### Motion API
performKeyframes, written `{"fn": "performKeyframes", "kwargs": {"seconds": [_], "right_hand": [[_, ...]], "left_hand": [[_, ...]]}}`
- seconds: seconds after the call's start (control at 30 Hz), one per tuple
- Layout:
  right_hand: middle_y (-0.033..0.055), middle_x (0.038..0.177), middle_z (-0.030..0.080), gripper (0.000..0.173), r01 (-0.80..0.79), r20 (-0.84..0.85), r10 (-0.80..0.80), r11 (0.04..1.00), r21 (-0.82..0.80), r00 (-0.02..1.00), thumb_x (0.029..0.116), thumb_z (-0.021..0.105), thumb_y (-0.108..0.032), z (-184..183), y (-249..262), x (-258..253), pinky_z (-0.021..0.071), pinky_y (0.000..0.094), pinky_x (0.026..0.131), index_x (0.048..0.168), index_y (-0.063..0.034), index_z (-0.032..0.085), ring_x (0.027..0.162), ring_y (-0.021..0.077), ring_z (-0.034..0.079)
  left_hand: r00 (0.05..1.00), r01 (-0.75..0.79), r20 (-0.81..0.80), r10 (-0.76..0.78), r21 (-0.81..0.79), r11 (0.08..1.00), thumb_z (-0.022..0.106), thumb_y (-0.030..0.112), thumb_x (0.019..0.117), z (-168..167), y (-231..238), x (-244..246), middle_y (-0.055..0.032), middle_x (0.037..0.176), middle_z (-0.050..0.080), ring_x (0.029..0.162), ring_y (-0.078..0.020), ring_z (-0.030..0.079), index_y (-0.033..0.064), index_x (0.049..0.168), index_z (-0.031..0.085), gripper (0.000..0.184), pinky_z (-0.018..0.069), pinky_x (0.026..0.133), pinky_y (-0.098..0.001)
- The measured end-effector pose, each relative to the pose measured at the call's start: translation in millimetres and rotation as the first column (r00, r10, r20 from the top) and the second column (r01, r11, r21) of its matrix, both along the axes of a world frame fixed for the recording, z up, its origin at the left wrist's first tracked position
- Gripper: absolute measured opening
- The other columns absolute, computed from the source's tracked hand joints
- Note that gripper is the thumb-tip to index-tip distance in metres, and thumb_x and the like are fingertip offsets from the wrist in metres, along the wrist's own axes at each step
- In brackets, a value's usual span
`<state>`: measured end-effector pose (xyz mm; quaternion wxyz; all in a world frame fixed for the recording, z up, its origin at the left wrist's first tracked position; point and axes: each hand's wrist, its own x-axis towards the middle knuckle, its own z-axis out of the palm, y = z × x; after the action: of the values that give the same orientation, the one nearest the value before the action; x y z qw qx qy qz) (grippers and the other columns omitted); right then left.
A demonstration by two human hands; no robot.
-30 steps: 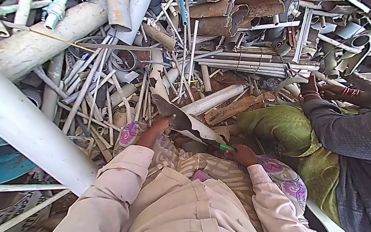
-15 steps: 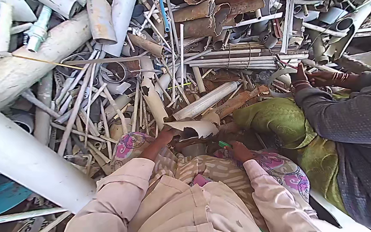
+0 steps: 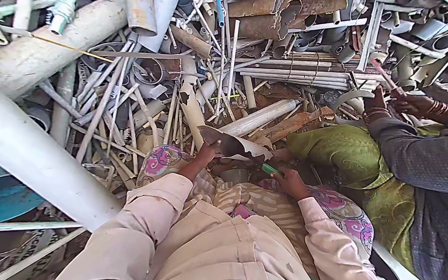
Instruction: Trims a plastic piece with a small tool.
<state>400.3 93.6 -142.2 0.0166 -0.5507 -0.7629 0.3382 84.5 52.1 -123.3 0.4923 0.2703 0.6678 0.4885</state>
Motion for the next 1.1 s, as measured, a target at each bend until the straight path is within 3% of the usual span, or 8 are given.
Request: {"fn": "performKeyframes", "kwargs": {"seconds": [0.3,0.47,0.53,0.7,0.83,0.9,0.97,1.1], "right_hand": [[0.0259,0.122,0.067,0.045,0.067,0.228,-0.058,0.997,-0.031,0.972,0.1041,0.062,-0.040,2,-1,-6,0.0471,0.0607,0.100,0.122,0.0005,0.067,0.118,0.0416,0.063],[0.0244,0.134,0.064,0.045,0.080,0.452,-0.034,0.993,-0.084,0.892,0.1046,0.060,-0.039,-2,0,-4,0.0469,0.0592,0.103,0.128,-0.0004,0.066,0.129,0.0400,0.060],[0.0250,0.134,0.063,0.047,0.101,0.431,-0.042,0.988,-0.114,0.901,0.1042,0.061,-0.040,-7,2,-1,0.0458,0.0589,0.104,0.127,0.0010,0.065,0.128,0.0401,0.059],[0.0274,0.124,0.067,0.046,0.015,0.287,0.007,0.997,-0.075,0.958,0.1038,0.062,-0.040,-6,-3,-8,0.0459,0.0600,0.103,0.119,0.0036,0.069,0.121,0.0427,0.062],[0.0258,0.107,0.070,0.040,-0.106,0.153,0.110,0.994,-0.033,0.982,0.1009,0.067,-0.035,-5,9,15,0.0474,0.0596,0.097,0.108,0.0043,0.071,0.105,0.0406,0.066],[0.0252,0.102,0.071,0.037,-0.114,0.108,0.116,0.993,-0.024,0.987,0.1000,0.069,-0.033,-4,16,25,0.0484,0.0598,0.095,0.107,0.0041,0.072,0.100,0.0395,0.067],[0.0254,0.106,0.071,0.039,-0.121,0.165,0.125,0.992,-0.032,0.978,0.1004,0.069,-0.035,-5,17,25,0.0482,0.0607,0.096,0.111,0.0027,0.072,0.104,0.0407,0.067],[0.0239,0.134,0.065,0.047,-0.095,0.445,0.121,0.992,-0.080,0.887,0.1038,0.062,-0.037,-1,2,1,0.0455,0.0605,0.106,0.141,-0.0083,0.061,0.128,0.0414,0.060]], "left_hand": [[0.992,0.124,-0.011,-0.124,0.049,0.991,0.047,0.014,0.1084,-18,5,-3,-0.0271,0.135,0.053,0.110,-0.0287,0.066,-0.0076,0.142,0.042,0.040,0.0591,0.088,-0.0426],[0.853,0.474,-0.310,-0.419,0.126,0.871,0.050,0.000,0.1022,-19,-12,-4,-0.0210,0.133,0.060,0.120,-0.0147,0.060,-0.0096,0.134,0.055,0.034,0.0469,0.105,-0.0281],[0.801,0.547,-0.370,-0.470,0.133,0.826,0.051,-0.001,0.1001,-24,-14,-3,-0.0177,0.136,0.061,0.126,-0.0144,0.057,-0.0053,0.137,0.056,0.038,0.0425,0.110,-0.0297],[0.895,0.378,-0.268,-0.357,0.033,0.925,0.048,0.012,0.1078,-16,-8,-1,-0.0255,0.131,0.058,0.117,-0.0231,0.061,-0.0105,0.134,0.053,0.035,0.0504,0.102,-0.0356],[0.910,0.345,-0.260,-0.324,0.038,0.938,0.048,0.014,0.1080,-11,-7,-7,-0.0252,0.126,0.060,0.110,-0.0224,0.065,-0.0100,0.133,0.052,0.035,0.0544,0.096,-0.0363],[0.867,0.399,-0.337,-0.366,0.029,0.917,0.049,0.015,0.1077,-5,-10,-9,-0.0234,0.127,0.060,0.115,-0.0199,0.062,-0.0092,0.132,0.054,0.035,0.0491,0.102,-0.0346],[0.809,0.458,-0.410,-0.421,-0.010,0.889,0.050,0.017,0.1073,-2,-11,-10,-0.0239,0.131,0.060,0.123,-0.0228,0.058,-0.0087,0.132,0.056,0.036,0.0425,0.109,-0.0376],[0.736,0.531,-0.474,-0.483,-0.038,0.847,0.049,0.017,0.1076,-8,-7,-10,-0.0240,0.131,0.062,0.126,-0.0260,0.058,-0.0072,0.133,0.058,0.036,0.0412,0.111,-0.0407]]}}
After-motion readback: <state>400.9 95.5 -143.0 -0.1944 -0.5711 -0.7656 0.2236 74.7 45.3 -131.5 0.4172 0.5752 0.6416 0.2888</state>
